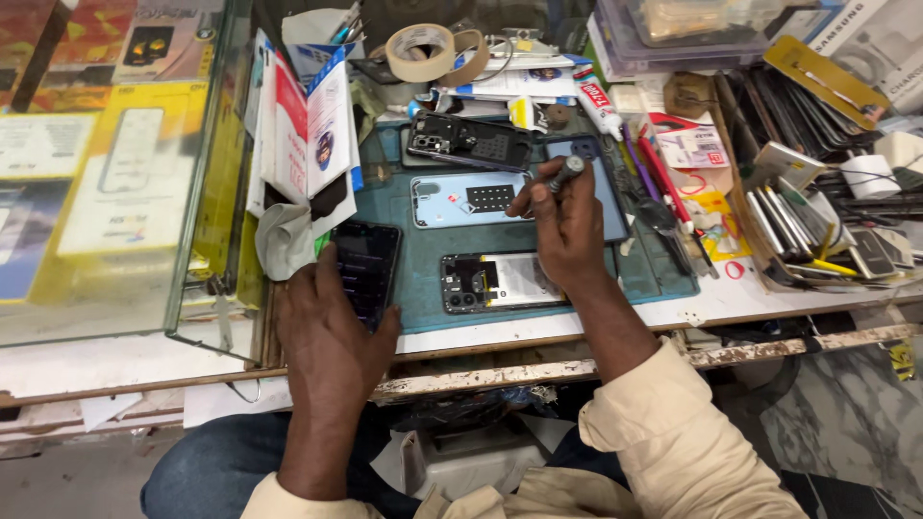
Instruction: The person uses a screwdriver to remove screws from a disassembled smartphone, then uses a metal pry tool to lift and separate internal components. They handle the phone's back cover and internal parts while working at a cluttered repair bench.
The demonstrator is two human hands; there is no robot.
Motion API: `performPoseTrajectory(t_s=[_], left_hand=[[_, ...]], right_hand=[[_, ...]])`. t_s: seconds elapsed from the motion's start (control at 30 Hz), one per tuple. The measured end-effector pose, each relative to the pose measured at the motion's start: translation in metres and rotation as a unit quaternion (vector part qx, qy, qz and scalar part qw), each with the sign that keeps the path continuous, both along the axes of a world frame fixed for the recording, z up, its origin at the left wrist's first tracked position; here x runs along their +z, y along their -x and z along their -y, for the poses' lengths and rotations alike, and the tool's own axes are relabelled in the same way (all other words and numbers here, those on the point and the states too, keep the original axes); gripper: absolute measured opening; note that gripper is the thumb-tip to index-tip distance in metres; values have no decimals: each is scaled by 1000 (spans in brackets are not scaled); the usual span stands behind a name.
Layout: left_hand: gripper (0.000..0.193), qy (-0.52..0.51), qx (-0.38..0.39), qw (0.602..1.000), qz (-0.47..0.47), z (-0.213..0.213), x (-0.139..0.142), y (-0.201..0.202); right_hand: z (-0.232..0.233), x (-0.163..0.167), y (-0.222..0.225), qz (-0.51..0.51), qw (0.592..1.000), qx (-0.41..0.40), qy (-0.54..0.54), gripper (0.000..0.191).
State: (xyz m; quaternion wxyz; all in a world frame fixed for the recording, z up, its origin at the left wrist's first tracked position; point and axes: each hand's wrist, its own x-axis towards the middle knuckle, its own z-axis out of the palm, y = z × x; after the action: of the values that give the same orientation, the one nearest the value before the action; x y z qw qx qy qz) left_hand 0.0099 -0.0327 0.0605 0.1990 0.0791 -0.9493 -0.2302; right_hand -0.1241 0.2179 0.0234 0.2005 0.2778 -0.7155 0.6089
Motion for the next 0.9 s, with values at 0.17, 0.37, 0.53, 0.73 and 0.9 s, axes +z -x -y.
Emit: performPoseTrajectory(t_s=[0.17, 0.37, 0.53, 0.73, 0.9], left_hand=[[99, -9, -18, 999, -38, -10, 11, -7], [104, -161, -37, 985, -39, -47, 36, -4], [107, -141, -114, 974, -136, -92, 49, 13], [113, -166, -246, 943, -151, -132, 57, 24], [107, -80, -341, 929, -122, -121, 52, 22]], right_hand=[[-17, 23, -6, 19, 999, 20, -27, 11], [-15, 46, -29, 210, 972, 25, -101, 20], [-27, 41, -46, 232, 965, 119, 21, 28], [-77, 42, -38, 251, 966, 1, 56, 20], [-167, 75, -3, 328, 929, -154, 77, 17]])
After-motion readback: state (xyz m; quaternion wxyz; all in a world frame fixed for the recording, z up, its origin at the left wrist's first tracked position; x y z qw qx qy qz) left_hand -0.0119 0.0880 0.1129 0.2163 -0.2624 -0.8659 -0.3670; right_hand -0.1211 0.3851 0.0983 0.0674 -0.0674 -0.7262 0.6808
